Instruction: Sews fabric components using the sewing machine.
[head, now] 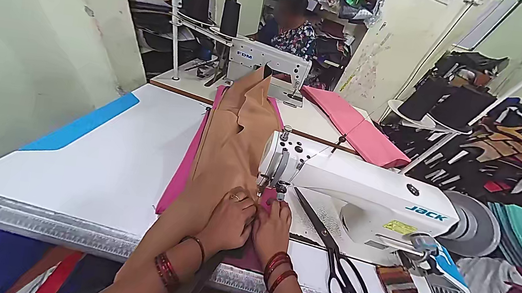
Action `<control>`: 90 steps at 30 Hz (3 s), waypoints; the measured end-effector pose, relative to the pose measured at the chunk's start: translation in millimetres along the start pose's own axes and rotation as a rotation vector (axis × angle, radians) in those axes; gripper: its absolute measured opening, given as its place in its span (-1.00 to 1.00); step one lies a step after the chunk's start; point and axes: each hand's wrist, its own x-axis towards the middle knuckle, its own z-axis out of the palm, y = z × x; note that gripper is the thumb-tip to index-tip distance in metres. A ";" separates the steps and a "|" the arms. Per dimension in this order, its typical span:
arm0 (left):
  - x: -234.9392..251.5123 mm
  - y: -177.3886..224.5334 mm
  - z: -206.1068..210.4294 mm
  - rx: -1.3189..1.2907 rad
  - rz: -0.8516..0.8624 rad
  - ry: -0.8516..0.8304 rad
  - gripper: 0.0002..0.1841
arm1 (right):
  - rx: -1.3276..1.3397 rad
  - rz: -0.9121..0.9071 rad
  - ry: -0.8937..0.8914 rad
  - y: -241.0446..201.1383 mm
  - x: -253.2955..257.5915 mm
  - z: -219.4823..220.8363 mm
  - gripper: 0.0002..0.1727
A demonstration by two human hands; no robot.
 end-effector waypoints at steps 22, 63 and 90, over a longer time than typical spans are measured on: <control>17.5 33.2 -28.4 0.026 -0.355 -0.276 -0.46 | 0.348 0.109 -0.003 18.9 24.3 -3.2 -0.73; 13.9 63.8 -33.2 0.113 -0.560 -0.648 -0.42 | 0.059 0.055 -0.245 10.9 3.4 -5.9 -0.62; 16.8 25.4 -6.7 0.095 -0.354 -0.328 -0.55 | 0.051 0.166 -0.334 5.9 -0.3 -13.1 -0.55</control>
